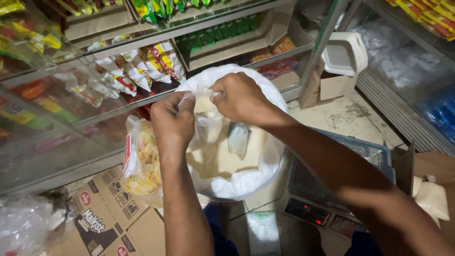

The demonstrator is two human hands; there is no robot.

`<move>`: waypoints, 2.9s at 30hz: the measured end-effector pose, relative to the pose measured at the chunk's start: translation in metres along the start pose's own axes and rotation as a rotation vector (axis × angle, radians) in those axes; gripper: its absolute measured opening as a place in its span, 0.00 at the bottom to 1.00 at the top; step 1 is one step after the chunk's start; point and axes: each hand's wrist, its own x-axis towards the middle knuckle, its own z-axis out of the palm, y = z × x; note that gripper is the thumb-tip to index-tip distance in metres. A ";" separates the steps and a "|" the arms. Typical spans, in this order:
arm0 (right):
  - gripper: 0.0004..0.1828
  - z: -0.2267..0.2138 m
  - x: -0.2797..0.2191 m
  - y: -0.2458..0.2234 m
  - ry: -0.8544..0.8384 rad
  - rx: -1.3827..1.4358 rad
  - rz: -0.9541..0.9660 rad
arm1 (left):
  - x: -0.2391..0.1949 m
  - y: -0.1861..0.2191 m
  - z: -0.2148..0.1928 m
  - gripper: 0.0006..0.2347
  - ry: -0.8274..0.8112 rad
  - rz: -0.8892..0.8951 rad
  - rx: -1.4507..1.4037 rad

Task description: The person scoops sugar from a large white sack into small plastic bags, weighs each bag on a digital scale, and ties the bags closed before placing them into a cardboard box.

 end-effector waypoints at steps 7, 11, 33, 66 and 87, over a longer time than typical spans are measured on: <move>0.11 -0.007 -0.001 0.004 0.025 0.042 -0.070 | -0.007 0.010 0.002 0.07 0.042 -0.039 -0.083; 0.08 -0.024 -0.013 0.004 0.061 0.115 -0.128 | -0.006 0.019 0.004 0.06 0.047 0.003 -0.222; 0.18 -0.100 -0.216 0.216 0.363 0.151 -0.031 | -0.126 0.058 0.222 0.08 -0.674 0.292 -0.408; 0.22 0.065 -0.292 0.366 0.571 -0.552 0.189 | -0.237 -0.043 0.288 0.33 -1.010 -0.107 0.429; 0.16 0.059 -0.264 0.385 0.255 -0.447 0.426 | -0.222 -0.067 0.314 0.10 -0.964 0.080 0.463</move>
